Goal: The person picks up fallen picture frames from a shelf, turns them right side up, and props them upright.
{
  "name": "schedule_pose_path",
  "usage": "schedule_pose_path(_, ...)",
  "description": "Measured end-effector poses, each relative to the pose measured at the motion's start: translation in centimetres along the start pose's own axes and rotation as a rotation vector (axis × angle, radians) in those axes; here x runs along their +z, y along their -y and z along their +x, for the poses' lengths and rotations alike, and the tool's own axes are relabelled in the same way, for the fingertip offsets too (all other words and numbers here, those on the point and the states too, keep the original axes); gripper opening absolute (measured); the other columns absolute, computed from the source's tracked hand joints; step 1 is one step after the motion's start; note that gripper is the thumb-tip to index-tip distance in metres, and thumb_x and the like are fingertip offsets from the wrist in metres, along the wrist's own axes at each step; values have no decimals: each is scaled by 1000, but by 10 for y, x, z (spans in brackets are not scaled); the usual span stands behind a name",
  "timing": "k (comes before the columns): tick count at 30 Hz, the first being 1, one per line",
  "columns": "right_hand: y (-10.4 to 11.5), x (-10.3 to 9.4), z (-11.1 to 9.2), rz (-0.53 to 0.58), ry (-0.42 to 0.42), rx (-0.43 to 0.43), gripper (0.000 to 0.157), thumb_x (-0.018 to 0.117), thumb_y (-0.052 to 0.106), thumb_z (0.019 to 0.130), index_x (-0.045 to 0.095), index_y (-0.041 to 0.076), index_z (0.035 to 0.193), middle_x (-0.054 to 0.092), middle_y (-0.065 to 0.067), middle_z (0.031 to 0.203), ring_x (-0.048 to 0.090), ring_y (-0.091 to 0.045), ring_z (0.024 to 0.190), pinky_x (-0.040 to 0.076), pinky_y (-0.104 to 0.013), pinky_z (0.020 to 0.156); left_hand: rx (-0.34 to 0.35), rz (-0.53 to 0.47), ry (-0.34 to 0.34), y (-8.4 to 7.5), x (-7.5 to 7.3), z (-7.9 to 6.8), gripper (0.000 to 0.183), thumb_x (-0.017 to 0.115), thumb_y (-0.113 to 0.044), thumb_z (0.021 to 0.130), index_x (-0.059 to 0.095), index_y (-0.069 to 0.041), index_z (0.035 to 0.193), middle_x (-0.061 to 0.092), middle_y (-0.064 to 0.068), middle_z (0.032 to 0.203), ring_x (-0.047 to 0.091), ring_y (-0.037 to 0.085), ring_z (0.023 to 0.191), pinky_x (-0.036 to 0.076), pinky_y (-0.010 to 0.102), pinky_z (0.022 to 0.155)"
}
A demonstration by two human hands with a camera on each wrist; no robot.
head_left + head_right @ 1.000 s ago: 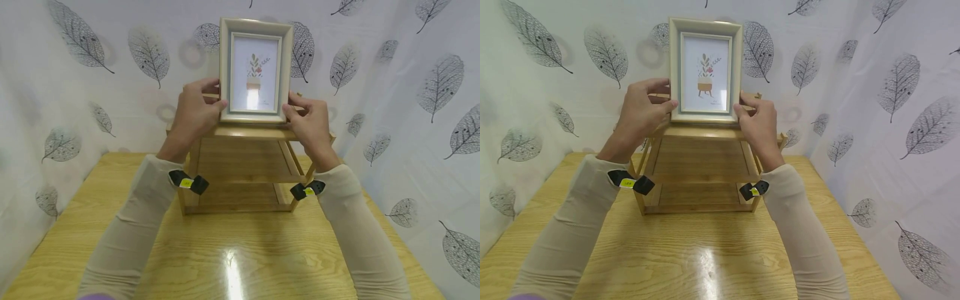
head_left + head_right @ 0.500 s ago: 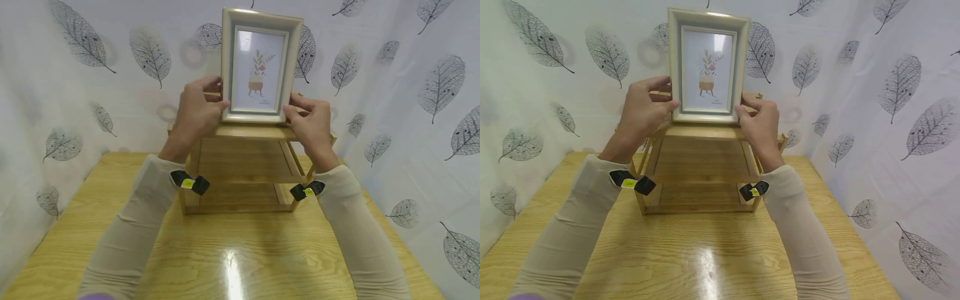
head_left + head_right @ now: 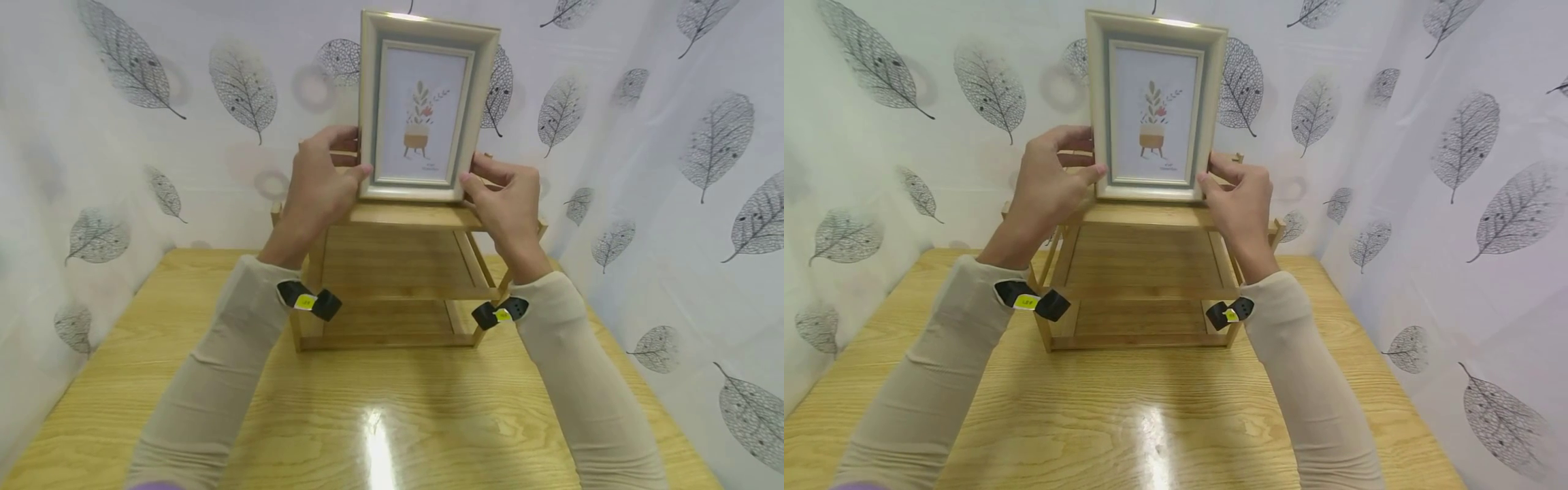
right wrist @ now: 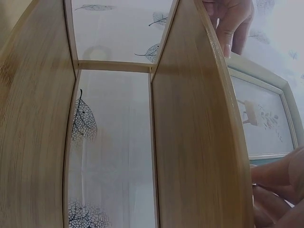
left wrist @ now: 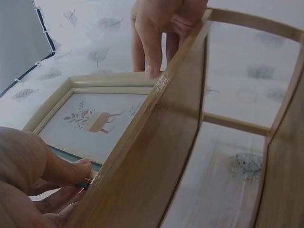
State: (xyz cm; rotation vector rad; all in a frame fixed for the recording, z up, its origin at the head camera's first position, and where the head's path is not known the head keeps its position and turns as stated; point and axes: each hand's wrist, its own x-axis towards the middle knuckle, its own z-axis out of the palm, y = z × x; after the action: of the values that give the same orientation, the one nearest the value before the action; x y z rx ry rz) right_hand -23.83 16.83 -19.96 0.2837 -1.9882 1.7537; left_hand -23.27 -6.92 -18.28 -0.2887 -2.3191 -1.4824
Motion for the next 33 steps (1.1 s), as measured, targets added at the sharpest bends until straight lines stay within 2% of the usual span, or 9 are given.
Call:
schedule_pose_path(7, -1, 1, -1, 78, 3, -3, 33, 71, -7, 88, 68, -4, 121, 70, -23, 117, 76, -25, 91, 61, -30, 74, 18, -9, -7, 2, 0, -1, 42, 70, -6, 95, 58, -6, 136, 67, 7, 125, 65, 18, 114, 54, 26, 95)
schedule_pose_path(12, -1, 0, -2, 91, -2, 5, 34, 73, -9, 86, 69, -4, 119, 69, -23, 117, 76, -24, 90, 61, -29, 74, 30, -29, -10, 2, 0, -1, 38, 68, -5, 97, 60, -4, 133, 68, 8, 123, 65, 18, 113, 54, 25, 94)
schedule_pose_path(18, -1, 0, -3, 52, -23, -7, 31, 74, -9, 84, 71, -6, 114, 69, -23, 117, 76, -21, 88, 61, -28, 74, 33, -35, -13, 1, 0, -2, 34, 66, -6, 98, 60, -4, 131, 68, 8, 123, 64, 18, 114, 52, 25, 97)
schedule_pose_path(24, -2, -1, -3, 15, -39, -26, 28, 76, -7, 82, 73, -7, 110, 69, -21, 121, 76, -18, 88, 60, -24, 73, 52, -46, -22, 1, -2, -4, 31, 64, -19, 102, 61, -4, 128, 67, 7, 128, 64, 19, 116, 52, 27, 99)
schedule_pose_path(27, -3, -2, -4, -10, -47, -37, 28, 77, -5, 82, 73, -8, 110, 70, -19, 121, 76, -15, 86, 60, -21, 71, 43, -74, -4, 0, -2, -5, 33, 65, -24, 101, 58, -4, 126, 66, 7, 128, 64, 21, 118, 52, 28, 100)
schedule_pose_path(33, -3, -3, -4, -123, -43, -78, 26, 77, 2, 86, 75, -4, 111, 71, -16, 120, 76, -15, 87, 60, -19, 70, 28, -105, 40, -1, -3, -4, 34, 65, -23, 101, 52, -3, 127, 66, 10, 131, 63, 22, 123, 51, 27, 102)
